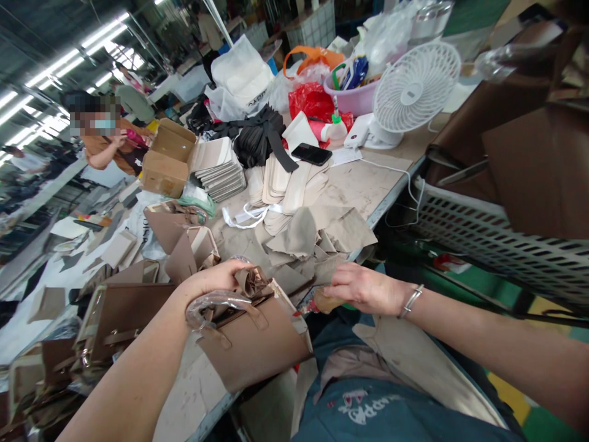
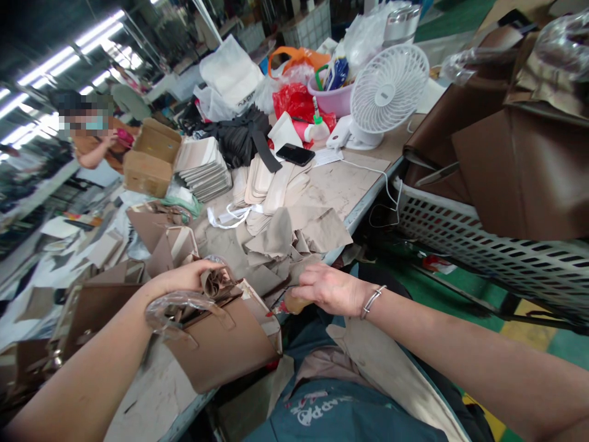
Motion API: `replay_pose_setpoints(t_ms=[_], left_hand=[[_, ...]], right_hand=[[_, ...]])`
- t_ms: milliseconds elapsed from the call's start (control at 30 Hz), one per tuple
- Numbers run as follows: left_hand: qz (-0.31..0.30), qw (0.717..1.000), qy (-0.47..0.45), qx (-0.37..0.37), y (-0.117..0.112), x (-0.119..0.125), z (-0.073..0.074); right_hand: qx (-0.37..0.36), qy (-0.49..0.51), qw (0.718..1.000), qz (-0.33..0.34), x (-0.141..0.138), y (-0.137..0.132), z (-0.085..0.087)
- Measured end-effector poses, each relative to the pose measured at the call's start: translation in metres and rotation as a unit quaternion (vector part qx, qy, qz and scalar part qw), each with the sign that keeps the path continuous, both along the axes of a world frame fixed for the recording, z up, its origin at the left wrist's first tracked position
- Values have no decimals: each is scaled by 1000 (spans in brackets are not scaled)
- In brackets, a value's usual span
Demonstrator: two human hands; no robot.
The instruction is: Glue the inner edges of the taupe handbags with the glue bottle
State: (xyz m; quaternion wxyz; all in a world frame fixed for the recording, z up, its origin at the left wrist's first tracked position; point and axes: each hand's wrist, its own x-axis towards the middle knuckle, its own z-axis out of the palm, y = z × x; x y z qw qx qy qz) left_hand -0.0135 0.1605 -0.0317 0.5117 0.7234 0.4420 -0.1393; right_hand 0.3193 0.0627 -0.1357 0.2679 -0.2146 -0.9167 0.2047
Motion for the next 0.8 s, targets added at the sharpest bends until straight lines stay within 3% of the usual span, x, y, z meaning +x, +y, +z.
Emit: replay_pose_setpoints(t_ms=[133, 800], left_hand=[[1, 1000, 8, -3, 0, 4, 2], [-34, 996, 46, 62, 2, 5, 10]], right_hand=[[-20, -51, 998, 16, 3, -5, -1], [-11, -21, 1000, -4, 8, -8, 20]])
